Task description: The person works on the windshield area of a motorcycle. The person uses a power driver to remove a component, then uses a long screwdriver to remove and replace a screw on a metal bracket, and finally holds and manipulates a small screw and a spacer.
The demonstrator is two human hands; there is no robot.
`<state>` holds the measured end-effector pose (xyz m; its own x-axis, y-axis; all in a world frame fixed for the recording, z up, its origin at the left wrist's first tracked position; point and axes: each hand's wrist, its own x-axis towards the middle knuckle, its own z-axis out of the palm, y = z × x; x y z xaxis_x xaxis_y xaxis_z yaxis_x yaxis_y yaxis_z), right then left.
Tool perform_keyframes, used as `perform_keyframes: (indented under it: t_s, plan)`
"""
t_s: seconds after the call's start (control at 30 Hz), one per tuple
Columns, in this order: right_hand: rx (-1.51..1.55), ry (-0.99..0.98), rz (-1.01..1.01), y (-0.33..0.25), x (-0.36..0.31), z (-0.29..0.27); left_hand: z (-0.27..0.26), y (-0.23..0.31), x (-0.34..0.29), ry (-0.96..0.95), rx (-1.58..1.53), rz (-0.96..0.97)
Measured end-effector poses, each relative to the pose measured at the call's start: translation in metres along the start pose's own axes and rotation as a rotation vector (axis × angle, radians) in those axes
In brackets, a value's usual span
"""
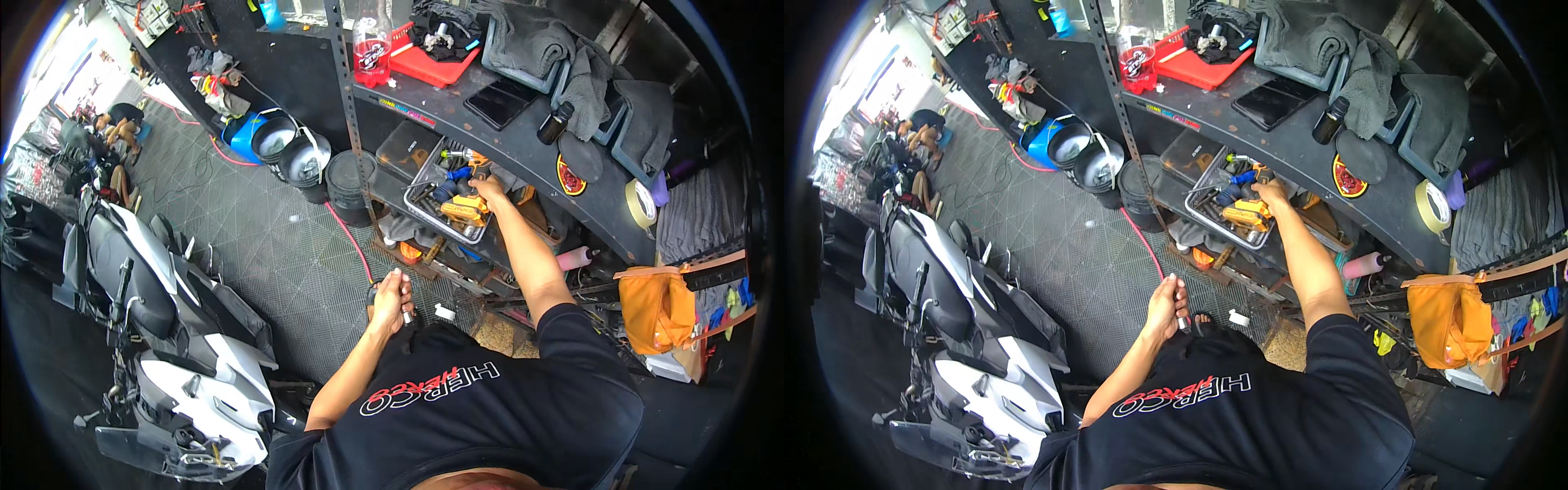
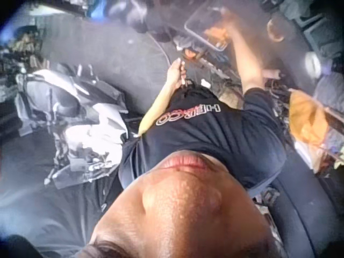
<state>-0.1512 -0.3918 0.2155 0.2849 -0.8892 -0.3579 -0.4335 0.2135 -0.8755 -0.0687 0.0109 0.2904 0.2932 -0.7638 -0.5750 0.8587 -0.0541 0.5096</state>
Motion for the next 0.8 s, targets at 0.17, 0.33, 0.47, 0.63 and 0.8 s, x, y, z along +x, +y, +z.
perform_keyframes:
  t_s: [0.17,0.33,0.47,0.63,0.8]
  plan:
    - [0.124,0.087,-0.047,-0.021,-0.03,-0.009,0.031,0.04,0.018,-0.087,0.065,0.142]
    - [0.019,0.156,-0.208,-0.045,-0.097,-0.011,0.055,0.078,0.06,-0.083,0.182,0.26]
    - [0.028,0.139,-0.207,-0.069,-0.142,-0.019,0.105,0.102,0.147,-0.136,0.174,0.054]
    - [0.216,-0.001,-0.179,-0.083,-0.184,-0.022,0.177,0.088,0.255,-0.085,-0.071,-0.197]
    - [0.171,0.232,-0.164,-0.06,-0.206,0.009,0.212,0.044,0.276,0.052,-0.375,-0.012]
